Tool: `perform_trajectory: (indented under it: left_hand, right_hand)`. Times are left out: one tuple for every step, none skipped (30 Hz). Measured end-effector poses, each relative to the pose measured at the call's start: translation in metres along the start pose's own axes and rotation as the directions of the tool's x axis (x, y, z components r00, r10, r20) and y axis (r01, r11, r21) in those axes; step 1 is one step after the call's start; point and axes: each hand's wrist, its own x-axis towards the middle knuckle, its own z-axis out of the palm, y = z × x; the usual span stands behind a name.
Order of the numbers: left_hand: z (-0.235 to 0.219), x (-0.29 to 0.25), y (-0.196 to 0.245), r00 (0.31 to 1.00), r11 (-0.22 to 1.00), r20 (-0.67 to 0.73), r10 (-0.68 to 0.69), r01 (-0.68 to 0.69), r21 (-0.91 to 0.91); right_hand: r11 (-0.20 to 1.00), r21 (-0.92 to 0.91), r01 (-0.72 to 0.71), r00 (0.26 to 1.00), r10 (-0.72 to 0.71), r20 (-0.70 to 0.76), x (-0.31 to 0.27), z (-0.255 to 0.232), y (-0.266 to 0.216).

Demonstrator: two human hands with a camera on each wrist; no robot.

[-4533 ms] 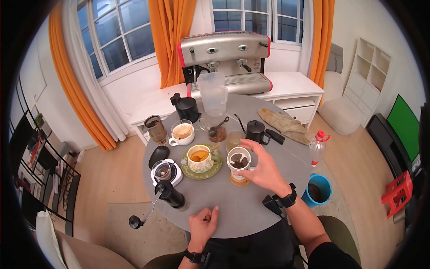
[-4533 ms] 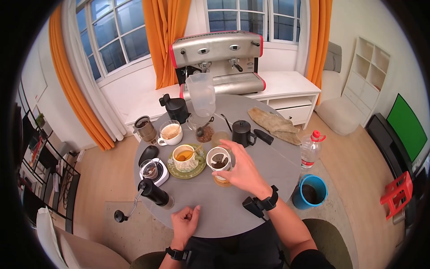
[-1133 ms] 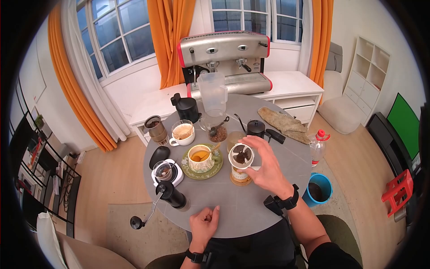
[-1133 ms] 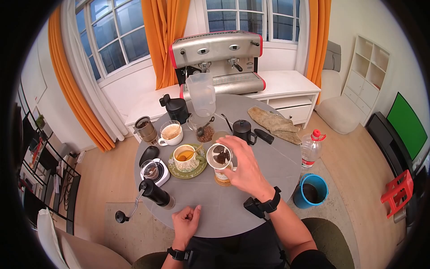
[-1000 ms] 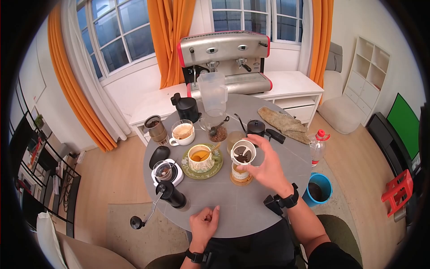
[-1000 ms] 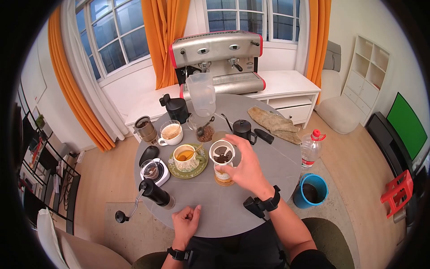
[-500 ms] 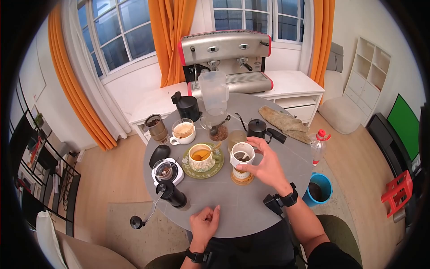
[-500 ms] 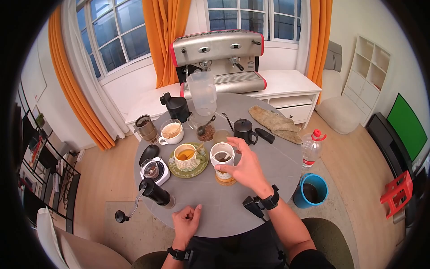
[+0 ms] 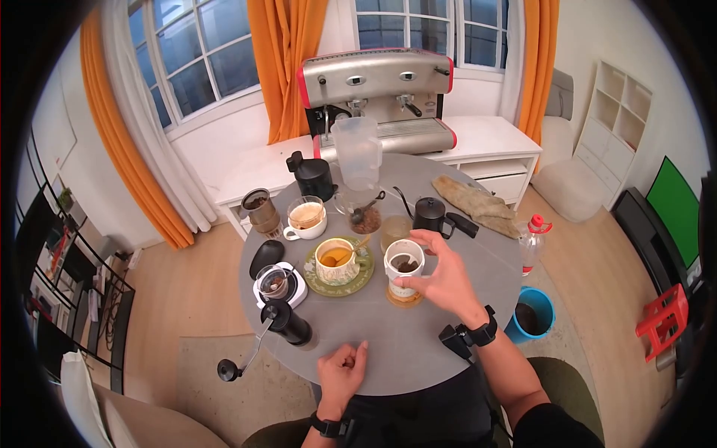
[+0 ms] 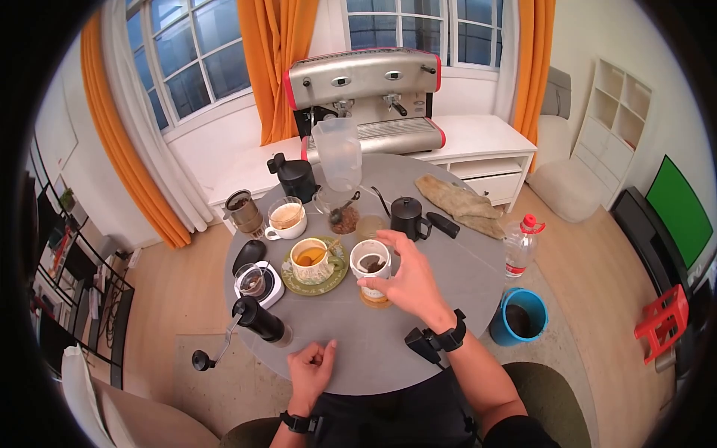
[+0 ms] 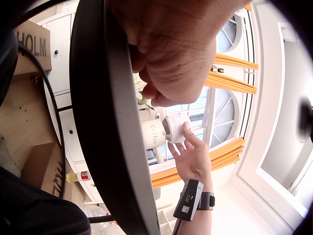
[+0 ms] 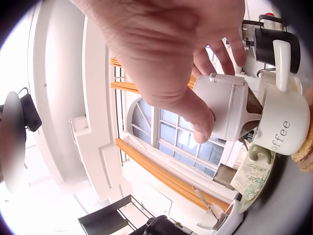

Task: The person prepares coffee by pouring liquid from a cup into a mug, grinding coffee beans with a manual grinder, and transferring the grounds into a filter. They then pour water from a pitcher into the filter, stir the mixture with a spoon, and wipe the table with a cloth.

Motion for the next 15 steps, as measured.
perform_trajectory:
  left_hand:
    - [0.0005,0.0001,-0.0002,1.000,1.000,0.000,-0.002,0.002,-0.001]
    - [0.0012,0.0000,-0.0008,1.000,1.000,0.002,-0.005,0.005,-0.003]
    - [0.0014,-0.0008,-0.0012,1.000,1.000,0.006,-0.008,0.008,-0.004]
    - [0.0010,-0.0014,-0.0016,1.000,1.000,0.008,-0.006,0.006,0.003]
    - [0.0005,-0.0013,-0.0021,1.000,1.000,0.007,-0.004,0.004,0.009]
    - [0.0000,-0.0006,-0.0023,1.000,1.000,0.003,-0.002,0.002,0.015]
    - [-0.0001,0.0001,-0.0016,1.000,1.000,0.000,-0.001,0.001,0.009]
    - [0.0001,0.0004,0.0002,1.000,1.000,-0.002,0.000,0.000,0.001]
    - [0.0003,0.0003,0.0014,1.000,1.000,-0.001,0.000,0.000,-0.006]
    - [0.0006,0.0001,0.0015,1.000,1.000,0.000,0.001,-0.001,-0.003]
    - [0.0005,-0.0001,0.0009,1.000,1.000,0.002,0.001,-0.001,0.001]
    - [0.0002,-0.0002,0.0002,1.000,1.000,0.003,0.002,-0.002,0.006]
    - [0.0001,-0.0002,-0.0007,1.000,1.000,0.002,0.004,-0.004,0.006]
    - [0.0003,-0.0002,-0.0016,1.000,1.000,0.000,0.007,-0.007,0.005]
    - [0.0007,-0.0001,-0.0020,1.000,1.000,-0.001,0.009,-0.009,0.004]
  right_hand:
    - [1.000,-0.003,0.019,1.000,-0.019,-0.006,-0.0014,0.0014,-0.0037]
    - [0.999,-0.005,0.035,0.999,-0.036,-0.013,-0.0029,0.0017,-0.0054]
    - [0.999,-0.001,0.036,0.999,-0.036,-0.028,-0.0033,0.0012,-0.0043]
    - [0.999,0.004,0.039,0.998,-0.039,-0.042,-0.0025,0.0015,-0.0027]
    - [0.999,0.009,0.045,0.998,-0.044,-0.055,-0.0015,0.0020,-0.0019]
    - [0.999,0.009,0.031,0.999,-0.031,-0.032,-0.0019,0.0024,-0.0028]
    - [1.000,0.007,0.019,1.000,-0.019,-0.009,-0.0028,0.0020,-0.0043]
    - [1.000,0.004,0.005,1.000,-0.005,0.014,-0.0032,0.0012,-0.0052]
    - [1.000,0.002,0.016,1.000,-0.016,0.000,-0.0031,0.0015,-0.0050]
    - [1.000,0.000,0.026,1.000,-0.026,-0.013,-0.0032,0.0026,-0.0044]
    - [0.999,-0.002,0.034,0.999,-0.034,-0.028,-0.0038,0.0036,-0.0036]
    - [1.000,-0.006,0.025,0.999,-0.025,-0.020,-0.0045,0.0032,-0.0022]
    - [1.000,-0.010,0.018,1.000,-0.018,-0.012,-0.0047,0.0021,-0.0006]
    - [1.000,-0.015,0.012,1.000,-0.012,-0.003,-0.0042,0.0016,0.0002]
    - [1.000,-0.024,0.019,1.000,-0.020,-0.015,-0.0041,0.0020,-0.0006]
